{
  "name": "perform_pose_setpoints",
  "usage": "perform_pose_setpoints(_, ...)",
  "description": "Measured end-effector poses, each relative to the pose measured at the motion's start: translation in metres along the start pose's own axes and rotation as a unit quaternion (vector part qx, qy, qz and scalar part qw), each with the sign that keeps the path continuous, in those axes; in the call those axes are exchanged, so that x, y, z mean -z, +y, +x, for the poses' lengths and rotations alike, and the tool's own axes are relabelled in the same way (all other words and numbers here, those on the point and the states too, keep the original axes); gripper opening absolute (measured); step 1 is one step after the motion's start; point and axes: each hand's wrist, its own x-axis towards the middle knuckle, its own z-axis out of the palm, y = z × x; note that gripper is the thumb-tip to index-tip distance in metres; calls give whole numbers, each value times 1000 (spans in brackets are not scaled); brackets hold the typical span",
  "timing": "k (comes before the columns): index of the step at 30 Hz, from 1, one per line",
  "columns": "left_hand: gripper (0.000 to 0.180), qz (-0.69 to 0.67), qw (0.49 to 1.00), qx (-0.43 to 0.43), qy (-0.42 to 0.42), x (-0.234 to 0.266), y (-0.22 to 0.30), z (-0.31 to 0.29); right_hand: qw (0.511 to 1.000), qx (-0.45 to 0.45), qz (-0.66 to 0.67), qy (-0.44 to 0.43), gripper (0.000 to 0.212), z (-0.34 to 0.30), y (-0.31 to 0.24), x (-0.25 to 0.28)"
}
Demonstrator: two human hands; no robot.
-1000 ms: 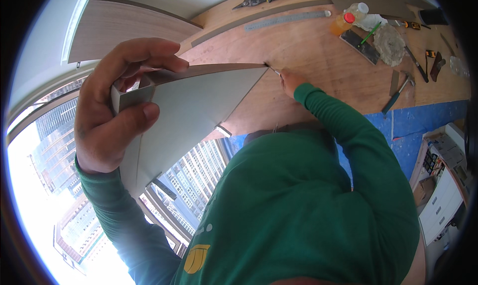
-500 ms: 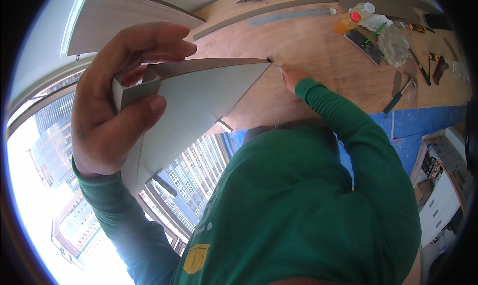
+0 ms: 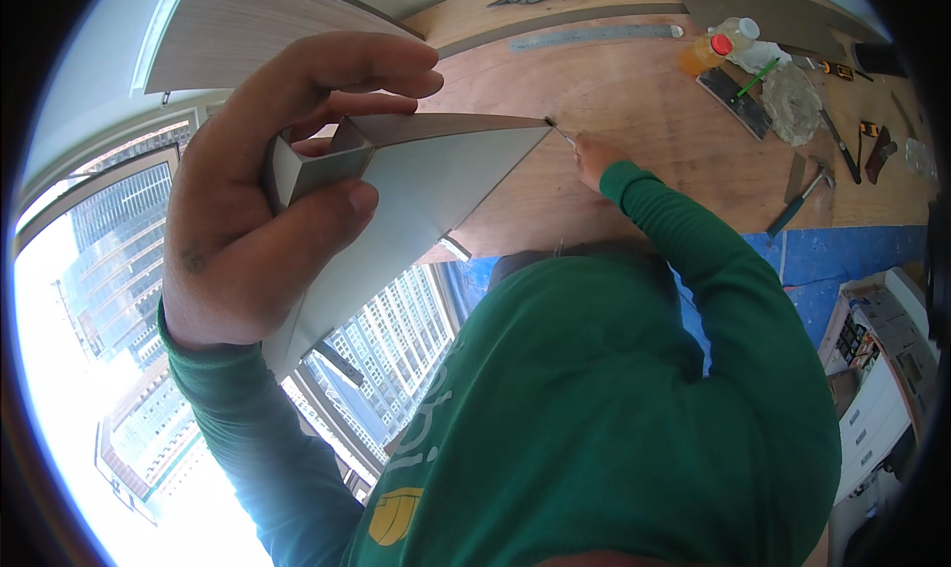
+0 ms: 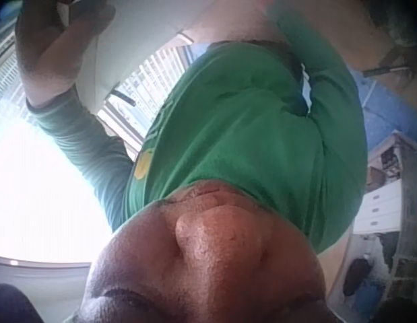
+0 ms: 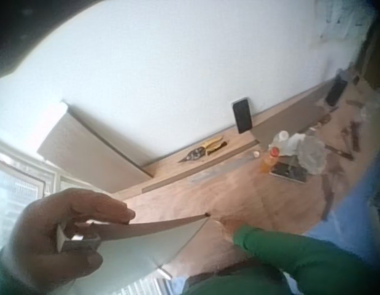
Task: The person assembles a cabinet door by attaching a metal hinge with a hammer and nails, then applies edge banding to the door's edge using a utility knife to trim excess material. The person repeatedly flips the door and trims the banding along different edges.
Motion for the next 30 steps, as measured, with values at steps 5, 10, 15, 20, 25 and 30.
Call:
perform_pose_setpoints(5,75,18,1000,-13,-16,4,-2,0,1000,-12,-2,-10,23,-9,-3,7)
perform_pose_setpoints(10,74,8,1000,1,-11,1,-1,0,1000,2,-9,7,23,-10,4,0)
perform_pose_setpoints(15,73,22,999,-13,-23,3,-5,-2,1000,7,-18,-10,23,-16,5,4)
perform_pose_setpoints(20,71,18,1000,18,10,-3,5,-1,998,47,6,48,21,-13,32,-20)
perform_pose_setpoints(25,72,24,999,26,1,-1,5,-2,999,27,6,31,20,-25,27,-9)
perform_pose_setpoints(30,72,36,999,19,1,-3,5,-2,998,41,20,43,22,-30,20,2)
